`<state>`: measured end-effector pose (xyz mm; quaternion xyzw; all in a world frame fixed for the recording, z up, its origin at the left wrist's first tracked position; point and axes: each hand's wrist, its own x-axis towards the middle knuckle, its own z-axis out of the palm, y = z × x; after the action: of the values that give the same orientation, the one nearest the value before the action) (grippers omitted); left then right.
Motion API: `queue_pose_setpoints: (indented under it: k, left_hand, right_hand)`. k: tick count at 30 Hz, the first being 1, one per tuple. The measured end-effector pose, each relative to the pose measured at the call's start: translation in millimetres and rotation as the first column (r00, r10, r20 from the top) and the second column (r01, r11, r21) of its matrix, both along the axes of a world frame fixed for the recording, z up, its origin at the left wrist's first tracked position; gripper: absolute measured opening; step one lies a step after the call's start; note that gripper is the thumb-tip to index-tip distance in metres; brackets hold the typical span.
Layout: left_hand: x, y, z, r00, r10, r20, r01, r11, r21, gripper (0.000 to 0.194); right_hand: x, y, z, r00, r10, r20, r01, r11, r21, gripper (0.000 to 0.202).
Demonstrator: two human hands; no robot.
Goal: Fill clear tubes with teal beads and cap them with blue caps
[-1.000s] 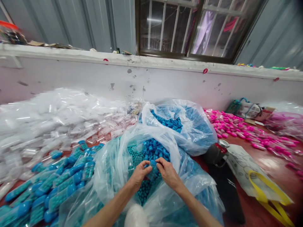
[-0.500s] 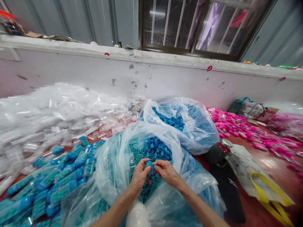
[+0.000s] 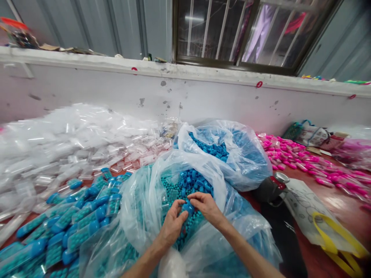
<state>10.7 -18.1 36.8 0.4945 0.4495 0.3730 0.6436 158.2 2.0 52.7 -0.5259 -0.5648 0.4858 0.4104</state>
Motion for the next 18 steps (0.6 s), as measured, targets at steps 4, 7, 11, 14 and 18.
queue_pose_setpoints:
  k: [4, 7, 11, 14, 18]
  left_hand:
    - [-2, 2, -5.2, 0.994, 0.112, -0.004, -0.112, 0.994, -0.016, 0.042]
    - [-3, 3, -4.8, 0.984, 0.161, 0.076, -0.164, 0.986, 0.032, 0.047]
    - [-2, -1, 0.6, 0.978, 0.142, 0.152, -0.146, 0.989, 0.016, 0.04]
    - [0, -7, 2.5, 0.973, 0.167, 0.158, -0.16, 0.985, -0.06, 0.035]
    - [3, -9, -3.5, 0.972, 0.204, 0.114, -0.202, 0.979, -0.032, 0.028]
  right_hand:
    - [-7, -17, 3.7, 0.96, 0.206, 0.192, -0.217, 0.975, 0.043, 0.044]
    - [-19, -32, -0.4, 0.918, 0.241, 0.316, -0.269, 0.962, 0.049, 0.089]
    - [-36, -40, -6.9, 0.865, 0.098, 0.492, -0.198, 0.968, 0.157, 0.083]
    - [-42, -41, -8.7, 0.827, 0.027, 0.561, -0.211, 0.94, 0.267, 0.072]
    - [-44, -43, -13.5, 0.825, 0.012, 0.564, -0.232, 0.918, 0.32, 0.068]
